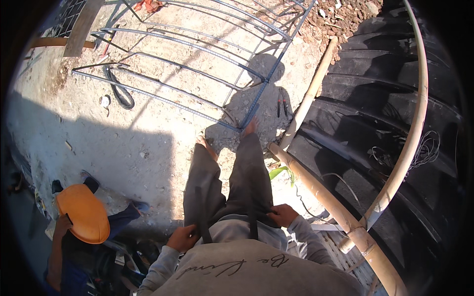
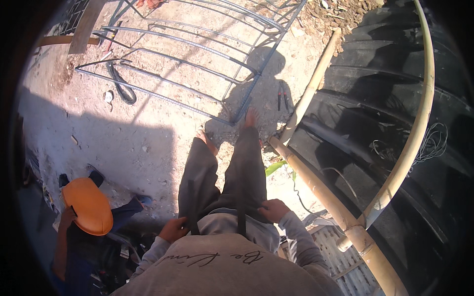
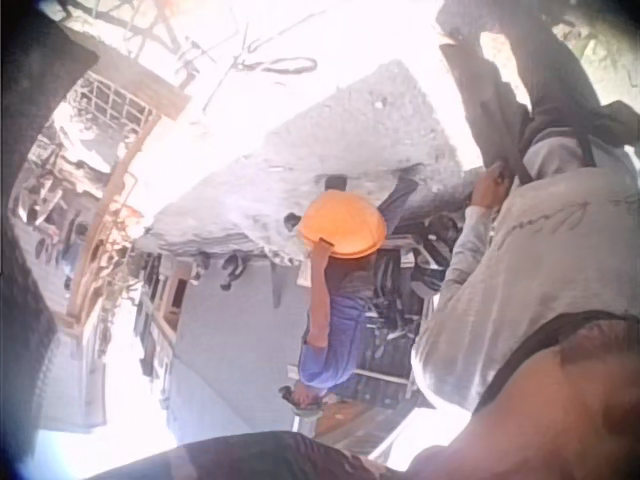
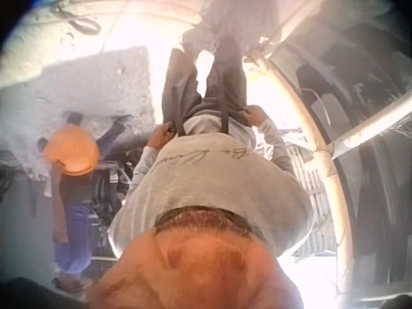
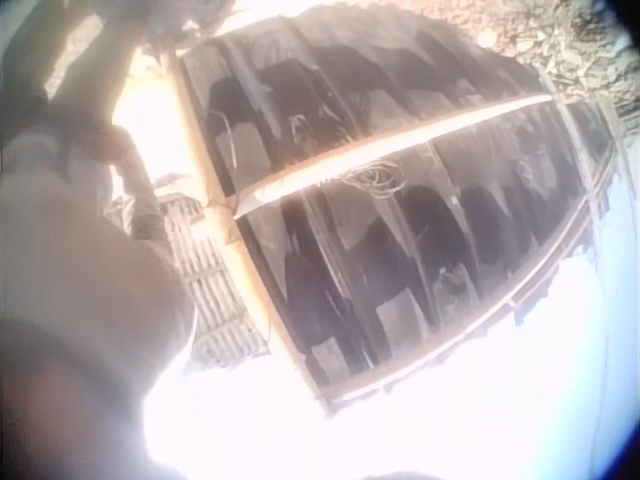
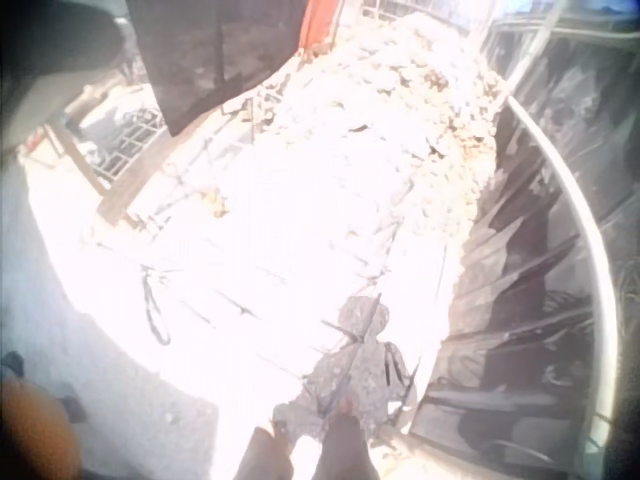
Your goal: The person uses wire and a pair of pliers to secure metal rebar rods together into a cage structure at a construction site.
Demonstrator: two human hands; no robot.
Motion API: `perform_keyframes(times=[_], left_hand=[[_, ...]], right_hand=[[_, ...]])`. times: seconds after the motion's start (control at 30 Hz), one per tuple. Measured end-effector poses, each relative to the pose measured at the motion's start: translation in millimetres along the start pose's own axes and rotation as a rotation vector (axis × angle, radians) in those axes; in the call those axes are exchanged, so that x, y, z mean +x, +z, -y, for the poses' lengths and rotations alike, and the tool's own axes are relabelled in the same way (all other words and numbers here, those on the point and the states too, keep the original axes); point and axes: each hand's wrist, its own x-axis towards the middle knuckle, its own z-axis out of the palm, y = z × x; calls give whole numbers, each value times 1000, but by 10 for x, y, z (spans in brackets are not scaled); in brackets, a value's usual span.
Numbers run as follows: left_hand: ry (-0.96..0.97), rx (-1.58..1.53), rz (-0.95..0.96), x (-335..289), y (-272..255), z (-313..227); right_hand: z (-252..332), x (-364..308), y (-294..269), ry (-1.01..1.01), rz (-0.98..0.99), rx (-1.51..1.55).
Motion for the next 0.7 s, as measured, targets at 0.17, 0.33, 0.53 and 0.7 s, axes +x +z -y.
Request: perform_keyframes(times=[0.17,0.33,0.53,0.7], left_hand=[[13,-107,145,127,-60,261],[-109,-352,-156,1134,-382,312],[152,-245,-601,3190,-684,339],[416,-346,-683,4909,-662,265]], right_hand=[[257,-480,-74,-277,142,-9],[-353,695,-437,-119,-408,790],[-606,2860,-1596,-620,-1038,994],[-551,3959,-2282,-961,-1130,1028]])
